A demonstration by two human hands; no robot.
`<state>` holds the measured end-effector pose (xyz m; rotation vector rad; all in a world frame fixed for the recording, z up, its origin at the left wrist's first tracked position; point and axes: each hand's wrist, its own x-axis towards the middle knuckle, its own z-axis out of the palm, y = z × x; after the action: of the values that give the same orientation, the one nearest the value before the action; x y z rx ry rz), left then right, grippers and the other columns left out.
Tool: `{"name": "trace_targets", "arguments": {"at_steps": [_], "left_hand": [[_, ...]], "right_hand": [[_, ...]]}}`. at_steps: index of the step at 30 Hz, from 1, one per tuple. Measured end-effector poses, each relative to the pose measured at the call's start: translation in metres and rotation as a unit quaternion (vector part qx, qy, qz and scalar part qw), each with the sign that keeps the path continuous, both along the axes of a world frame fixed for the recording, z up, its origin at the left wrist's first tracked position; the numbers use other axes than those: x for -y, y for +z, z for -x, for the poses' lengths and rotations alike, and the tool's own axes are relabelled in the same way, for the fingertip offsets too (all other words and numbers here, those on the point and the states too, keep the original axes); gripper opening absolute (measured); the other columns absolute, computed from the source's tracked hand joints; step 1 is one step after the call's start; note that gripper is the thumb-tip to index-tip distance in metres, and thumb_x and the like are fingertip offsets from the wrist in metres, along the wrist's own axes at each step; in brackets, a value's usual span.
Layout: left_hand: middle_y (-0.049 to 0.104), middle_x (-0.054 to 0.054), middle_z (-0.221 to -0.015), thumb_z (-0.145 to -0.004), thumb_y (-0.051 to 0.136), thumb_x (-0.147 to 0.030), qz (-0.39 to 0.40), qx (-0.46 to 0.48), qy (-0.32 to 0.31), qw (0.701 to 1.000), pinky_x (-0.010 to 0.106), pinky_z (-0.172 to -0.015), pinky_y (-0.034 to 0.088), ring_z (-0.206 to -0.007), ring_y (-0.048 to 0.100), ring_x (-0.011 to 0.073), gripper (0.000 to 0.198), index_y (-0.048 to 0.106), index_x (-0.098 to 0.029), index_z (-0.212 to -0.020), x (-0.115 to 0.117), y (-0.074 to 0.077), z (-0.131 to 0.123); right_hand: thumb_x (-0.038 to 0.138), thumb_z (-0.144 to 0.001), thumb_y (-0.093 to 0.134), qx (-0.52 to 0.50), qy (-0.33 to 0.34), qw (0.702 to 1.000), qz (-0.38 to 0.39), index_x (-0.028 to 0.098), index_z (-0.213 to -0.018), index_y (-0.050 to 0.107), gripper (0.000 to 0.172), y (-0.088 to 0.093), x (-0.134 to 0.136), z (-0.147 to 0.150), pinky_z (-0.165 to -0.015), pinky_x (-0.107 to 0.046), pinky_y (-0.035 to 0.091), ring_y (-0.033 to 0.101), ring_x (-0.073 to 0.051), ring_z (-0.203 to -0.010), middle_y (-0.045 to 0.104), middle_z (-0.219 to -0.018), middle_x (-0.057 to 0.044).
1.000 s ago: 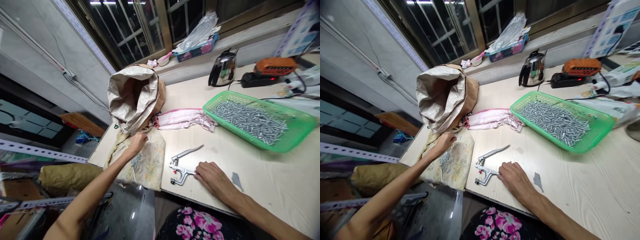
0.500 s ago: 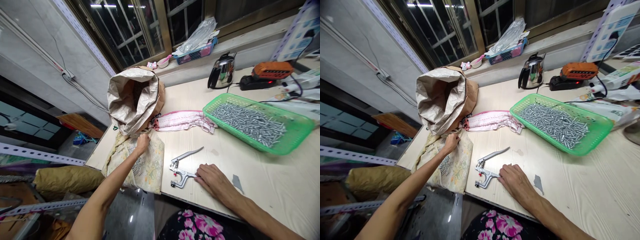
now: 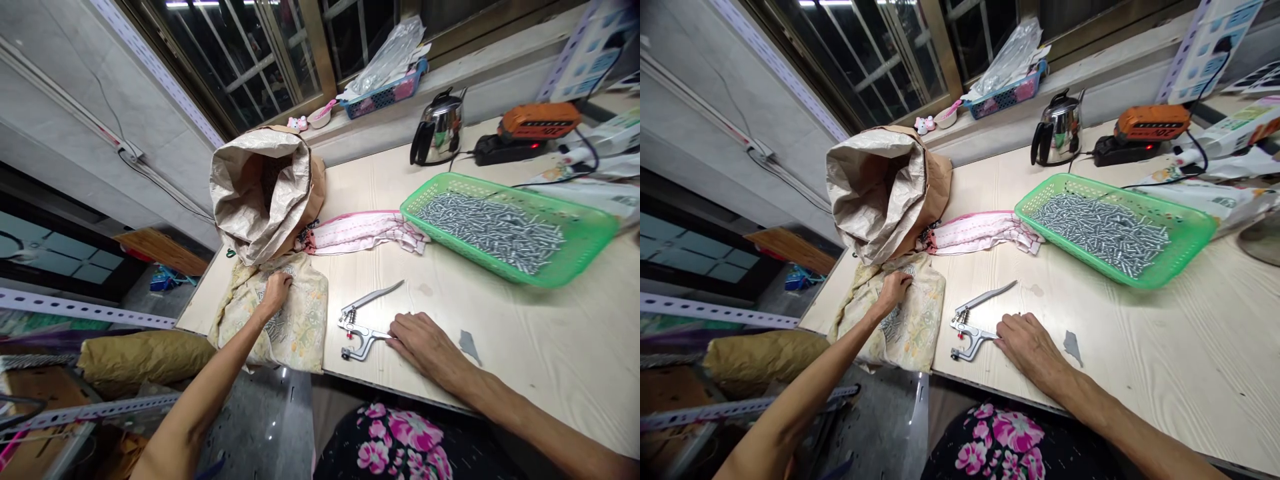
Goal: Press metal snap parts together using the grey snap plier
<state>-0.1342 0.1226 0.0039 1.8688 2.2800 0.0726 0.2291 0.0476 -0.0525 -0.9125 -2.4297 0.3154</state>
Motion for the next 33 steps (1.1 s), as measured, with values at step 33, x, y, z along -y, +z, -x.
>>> {"name": "trace_targets", "arguments": {"at_steps": [33], "left_hand": [[0.074, 0.005, -0.087, -0.079, 0.067, -0.040, -0.207, 0.502, 0.123, 0.831, 0.032, -0.078, 0.057, -0.079, 0.070, 0.0182, 0.028, 0.070, -0.015, -0.092, 0.098, 0.015, -0.087]], "right_hand": [[0.030, -0.086, 0.053, -0.325, -0.075, 0.840, 0.428, 0.020, -0.076, 0.056, 0.015, 0.060, -0.033, 0.161, -0.060, -0.028, 0.049, 0.061, -0.015, -0.067, 0.064, -0.074, -0.001]]}}
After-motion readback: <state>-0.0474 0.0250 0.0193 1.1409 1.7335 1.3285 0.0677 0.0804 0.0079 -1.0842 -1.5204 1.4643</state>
